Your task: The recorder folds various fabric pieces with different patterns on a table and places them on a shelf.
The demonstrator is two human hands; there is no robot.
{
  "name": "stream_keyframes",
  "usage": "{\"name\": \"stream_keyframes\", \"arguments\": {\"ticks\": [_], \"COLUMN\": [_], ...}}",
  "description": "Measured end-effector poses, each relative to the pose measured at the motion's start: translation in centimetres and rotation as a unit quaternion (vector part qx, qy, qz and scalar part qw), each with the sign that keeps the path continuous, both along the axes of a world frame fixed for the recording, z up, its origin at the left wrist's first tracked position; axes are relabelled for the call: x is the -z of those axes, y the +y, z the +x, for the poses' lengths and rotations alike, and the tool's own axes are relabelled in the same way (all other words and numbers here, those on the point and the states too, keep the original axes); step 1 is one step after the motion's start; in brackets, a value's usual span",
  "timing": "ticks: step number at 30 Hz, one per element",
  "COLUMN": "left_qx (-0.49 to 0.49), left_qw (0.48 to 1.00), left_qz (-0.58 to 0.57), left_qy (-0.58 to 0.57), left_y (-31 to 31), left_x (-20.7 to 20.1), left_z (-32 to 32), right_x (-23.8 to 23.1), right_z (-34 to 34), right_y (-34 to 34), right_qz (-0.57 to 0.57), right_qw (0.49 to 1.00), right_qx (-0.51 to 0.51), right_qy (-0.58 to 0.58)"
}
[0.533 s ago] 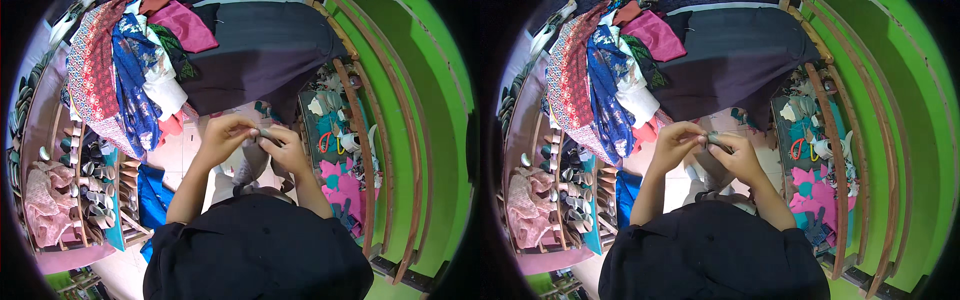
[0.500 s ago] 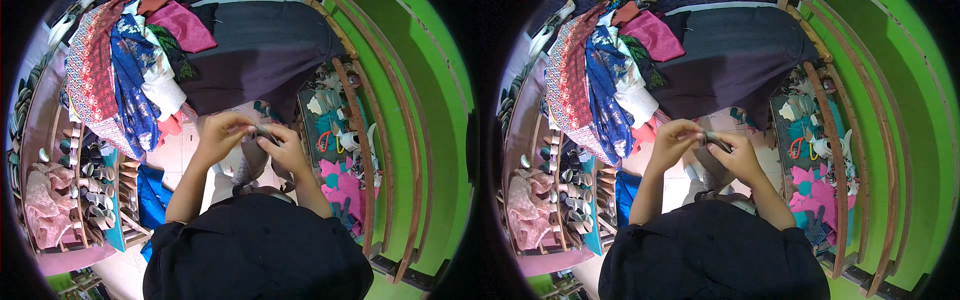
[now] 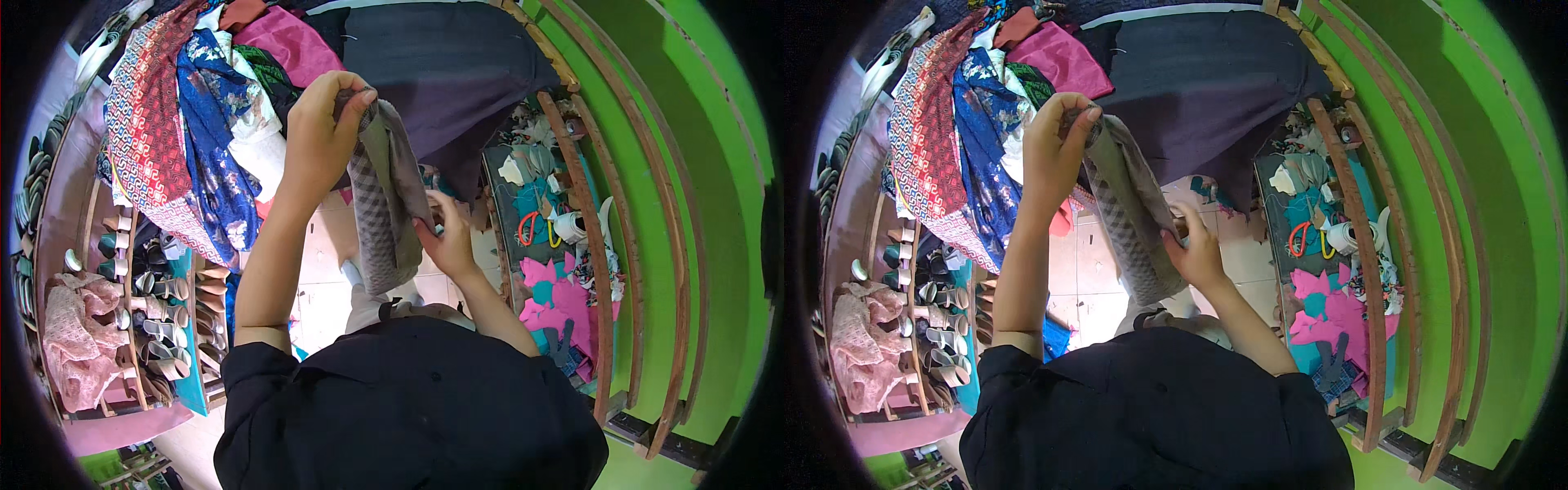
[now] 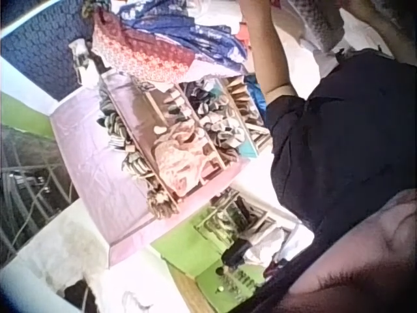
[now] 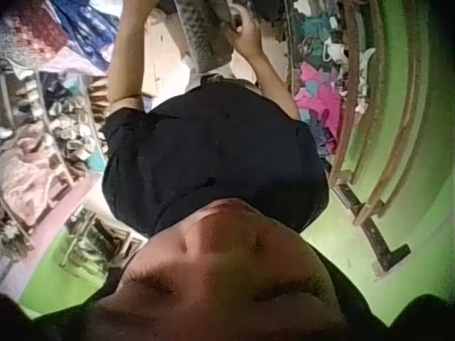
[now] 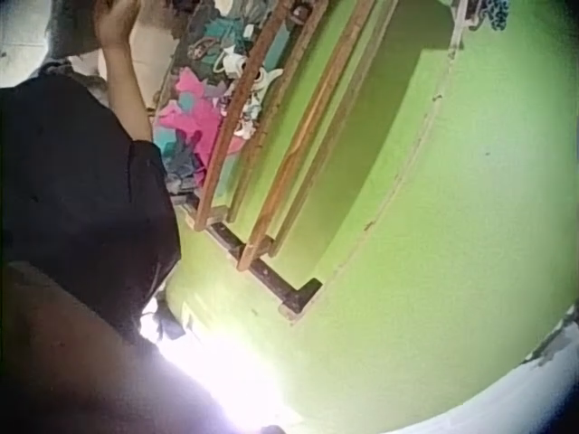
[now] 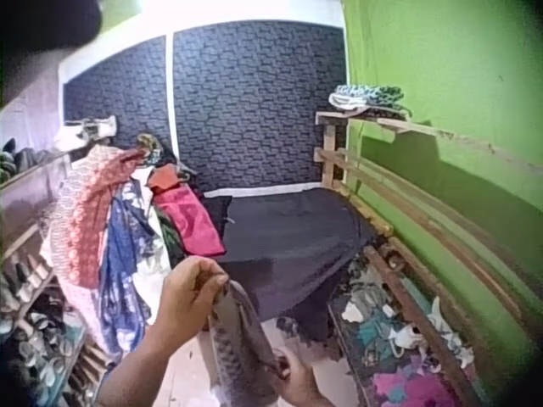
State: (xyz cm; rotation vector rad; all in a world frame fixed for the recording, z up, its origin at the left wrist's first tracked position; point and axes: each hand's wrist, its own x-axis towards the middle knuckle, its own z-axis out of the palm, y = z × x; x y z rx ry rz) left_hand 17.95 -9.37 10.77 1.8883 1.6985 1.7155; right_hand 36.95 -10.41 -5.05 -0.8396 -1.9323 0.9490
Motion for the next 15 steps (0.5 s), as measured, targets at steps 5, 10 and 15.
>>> {"name": "stream_keyframes", "arguments": {"ticks": [5, 10, 15], "left_qx": [-0.014, -0.011, -0.028], "left_qw": [0.999, 0.996, 0.995], "left_qz": [0.039, 0.072, 0.089], "left_qy": [0.026, 0.048, 0.045], "left_y": [0.6, 0.9, 0.3], "left_x": [-2.0, -3.0, -4.1], "left_z": [0.6, 1.0, 1.0], "right_x": [2.6, 3.8, 0.9], "right_z": [-2.3, -1.6, -2.6], "right_y": [-0.7, 0.9, 0.8], "right_qz": [0.068, 0.268, 0.188], "right_qw": [0.986, 0.961, 0.978], "right_qx": [0.046, 0.065, 0.093], "right_qy": [0.146, 0.016, -0.014]}}
